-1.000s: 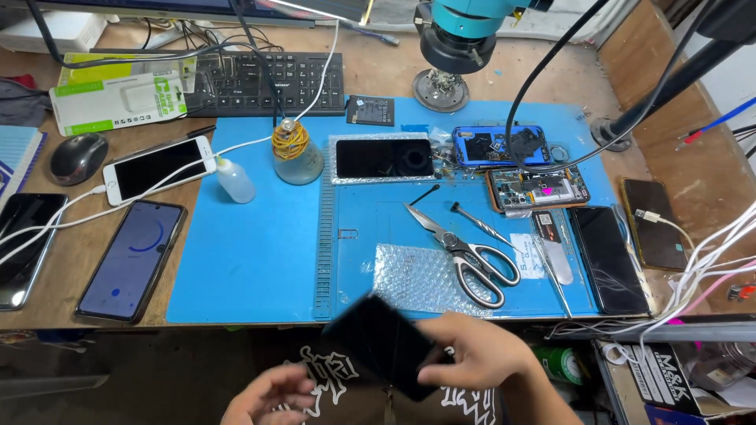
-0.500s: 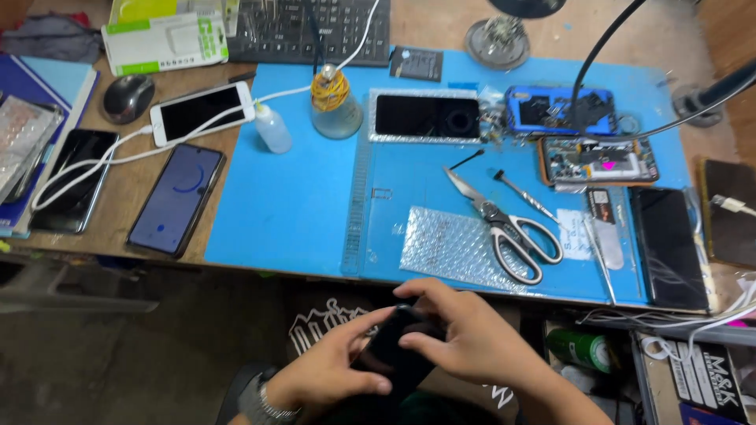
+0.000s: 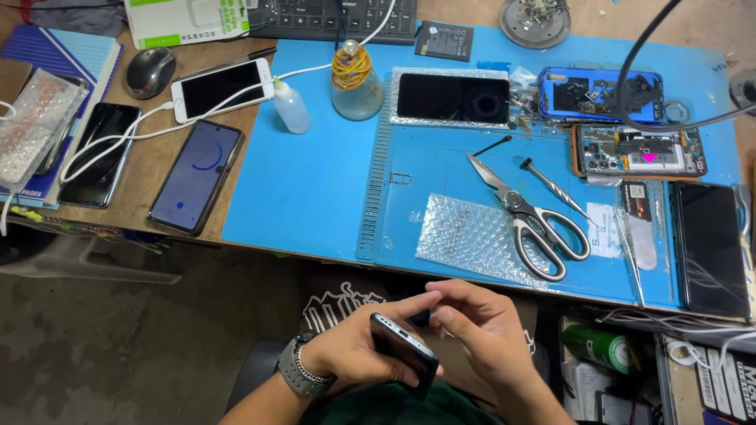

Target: The person is performing a repair or maintenance task on a smartphone, including using a SIM ejector tool and cutting material with scissors at a repair bench.

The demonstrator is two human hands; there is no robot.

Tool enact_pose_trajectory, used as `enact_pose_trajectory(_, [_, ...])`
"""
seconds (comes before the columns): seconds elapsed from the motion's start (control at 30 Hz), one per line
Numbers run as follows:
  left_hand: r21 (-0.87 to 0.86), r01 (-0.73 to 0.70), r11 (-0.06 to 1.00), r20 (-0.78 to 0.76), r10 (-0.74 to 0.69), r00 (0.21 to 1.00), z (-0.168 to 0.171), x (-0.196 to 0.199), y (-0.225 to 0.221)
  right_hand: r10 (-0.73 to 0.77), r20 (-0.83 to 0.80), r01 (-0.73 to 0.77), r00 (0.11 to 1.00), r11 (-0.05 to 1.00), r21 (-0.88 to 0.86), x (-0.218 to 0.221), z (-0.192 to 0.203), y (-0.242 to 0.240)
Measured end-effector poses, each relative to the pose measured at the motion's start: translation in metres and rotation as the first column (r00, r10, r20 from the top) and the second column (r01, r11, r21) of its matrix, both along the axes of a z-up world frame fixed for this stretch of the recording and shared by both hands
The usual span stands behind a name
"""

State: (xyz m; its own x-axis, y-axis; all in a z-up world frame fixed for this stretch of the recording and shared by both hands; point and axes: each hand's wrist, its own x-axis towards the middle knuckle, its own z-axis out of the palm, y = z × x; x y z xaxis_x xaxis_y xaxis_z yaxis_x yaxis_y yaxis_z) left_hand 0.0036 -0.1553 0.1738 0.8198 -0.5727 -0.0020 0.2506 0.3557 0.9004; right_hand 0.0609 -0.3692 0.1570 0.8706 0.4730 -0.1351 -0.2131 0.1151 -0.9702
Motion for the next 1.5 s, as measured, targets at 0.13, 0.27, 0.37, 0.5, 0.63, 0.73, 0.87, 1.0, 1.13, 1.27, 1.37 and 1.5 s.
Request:
enact_pose_trajectory(0.13, [0.216, -0.023, 0.976, -0.037, 0.032, 0.999, 0.012, 0.008, -0.003, -0.192, -0.059, 0.201, 0.98, 0.951, 0.237, -0.006, -0.015, 0.012])
enact_pose_trajectory(0.27, [0.359, -0.092, 0.929, 0.078, 0.068, 0.995, 0.009, 0.009, -0.004, -0.363, 0.203, 0.35, 0.909, 0.932, 0.099, -0.004, -0.008, 0.019])
enact_pose_trajectory(0.37, [0.346, -0.083, 0.935, 0.034, 0.076, 0.997, 0.008, 0.008, -0.003, -0.364, 0.324, 0.385, 0.873, 0.923, -0.003, -0.005, 0.002, 0.022])
enact_pose_trajectory(0.5, [0.313, -0.105, 0.944, 0.067, 0.089, 0.994, 0.011, 0.008, -0.002, -0.367, 0.384, 0.399, 0.848, 0.917, -0.005, -0.009, 0.007, 0.027])
enact_pose_trajectory(0.63, [0.329, -0.111, 0.938, 0.058, 0.097, 0.994, 0.014, 0.009, -0.002, -0.363, 0.506, 0.432, 0.782, 0.902, -0.019, -0.011, 0.01, 0.03])
enact_pose_trajectory(0.73, [0.336, -0.144, 0.931, 0.0, 0.153, 0.988, 0.009, 0.008, -0.001, -0.364, 0.552, 0.424, 0.75, 0.905, 0.02, -0.013, 0.016, 0.03])
enact_pose_trajectory(0.87, [0.25, -0.345, 0.905, 0.045, 0.345, 0.938, -0.006, 0.009, 0.0, -0.338, 0.427, 0.361, 0.839, 0.932, 0.03, -0.014, 0.027, 0.018])
enact_pose_trajectory(1.0, [0.262, -0.463, 0.847, -0.001, 0.48, 0.877, -0.018, 0.006, -0.002, -0.202, 0.204, 0.194, 0.958, 0.979, 0.059, -0.011, 0.033, 0.0])
enact_pose_trajectory(1.13, [0.407, -0.492, 0.769, -0.005, 0.541, 0.841, -0.007, 0.007, -0.004, -0.06, 0.08, 0.068, 0.995, 0.993, -0.1, -0.003, 0.034, -0.007])
enact_pose_trajectory(1.27, [0.483, -0.5, 0.718, -0.066, 0.6, 0.798, 0.002, 0.009, -0.006, 0.006, 0.008, -0.004, 1.0, 0.989, -0.147, 0.004, 0.031, -0.005])
enact_pose_trajectory(1.37, [0.489, -0.502, 0.713, -0.045, 0.596, 0.802, 0.004, 0.012, -0.003, 0.056, 0.018, -0.054, 0.998, 0.993, -0.103, 0.008, 0.029, 0.0])
enact_pose_trajectory(1.5, [0.496, -0.496, 0.713, -0.086, 0.609, 0.789, 0.003, 0.013, -0.002, 0.045, 0.002, -0.045, 0.999, 0.997, -0.064, 0.009, 0.027, 0.004])
